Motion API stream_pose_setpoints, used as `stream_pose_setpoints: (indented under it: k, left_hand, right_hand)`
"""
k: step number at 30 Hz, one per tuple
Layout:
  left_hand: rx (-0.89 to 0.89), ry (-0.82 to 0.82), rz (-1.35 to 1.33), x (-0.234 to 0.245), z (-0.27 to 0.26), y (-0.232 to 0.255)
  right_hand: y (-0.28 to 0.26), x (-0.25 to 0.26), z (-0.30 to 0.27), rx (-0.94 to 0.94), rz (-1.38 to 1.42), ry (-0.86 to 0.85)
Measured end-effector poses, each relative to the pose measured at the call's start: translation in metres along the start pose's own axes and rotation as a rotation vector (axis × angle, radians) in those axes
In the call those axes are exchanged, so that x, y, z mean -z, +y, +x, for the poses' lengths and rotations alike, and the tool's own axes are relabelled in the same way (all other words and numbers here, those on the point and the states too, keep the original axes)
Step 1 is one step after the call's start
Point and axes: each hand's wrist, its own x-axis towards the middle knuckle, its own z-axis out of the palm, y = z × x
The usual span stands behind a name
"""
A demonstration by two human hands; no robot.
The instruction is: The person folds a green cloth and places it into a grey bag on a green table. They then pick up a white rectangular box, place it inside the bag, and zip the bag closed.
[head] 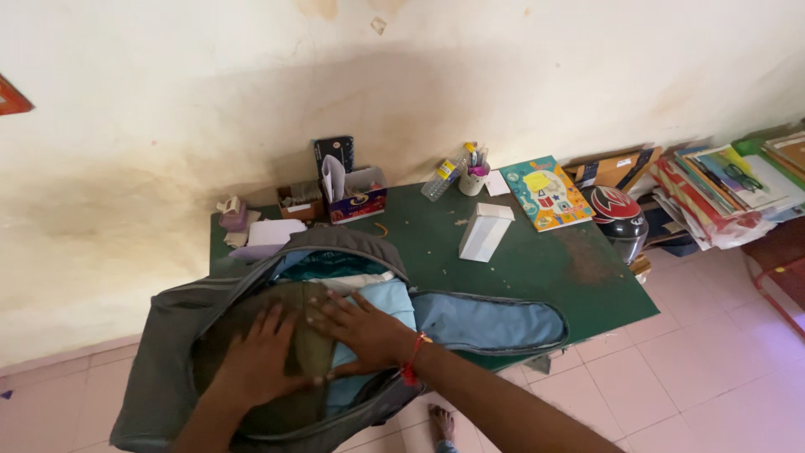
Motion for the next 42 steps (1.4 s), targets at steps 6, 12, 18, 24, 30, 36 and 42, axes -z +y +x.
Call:
stream_pose_setpoints:
  k: [6, 12, 18, 24, 30, 36, 42]
  left_hand:
    - [0.065, -0.226, -0.054, -0.008, 0.007, -0.007]
    - [0.083, -0.206, -0.030, -0.019, 0.005, -0.003]
    - [0.099, -0.196, -0.052, -0.028, 0.008, -0.003]
    - [0.046, -0.057, 0.097, -0.029, 0.005, -0.001]
    - [0.054, -0.043, 0.041, -0.021, 0.001, 0.007]
    - [0.172, -0.195, -0.065, -0.026, 0.010, -0.002]
    - [0.189, -0.160, -0.021, -0.052, 0.023, -0.023]
  right_hand:
    - [0.011, -0.024, -0.017, -0.184, 0.040, -0.188]
    - [0.005, -0.021, -0.020, -0.205, 0.018, -0.175]
    - [-0.003, -0.002, -0.017, -0.195, -0.007, -0.202]
    - [-0.007, 0.010, -0.009, -0.148, 0.022, -0.091]
    - [-0.009, 0.000, 0.006, -0.059, -0.040, -0.181]
    - [0.002, -0.020, -0.003, -0.163, -0.080, -0.274]
    - [0.009, -0.034, -0.014, -0.187, -0.106, -0.170]
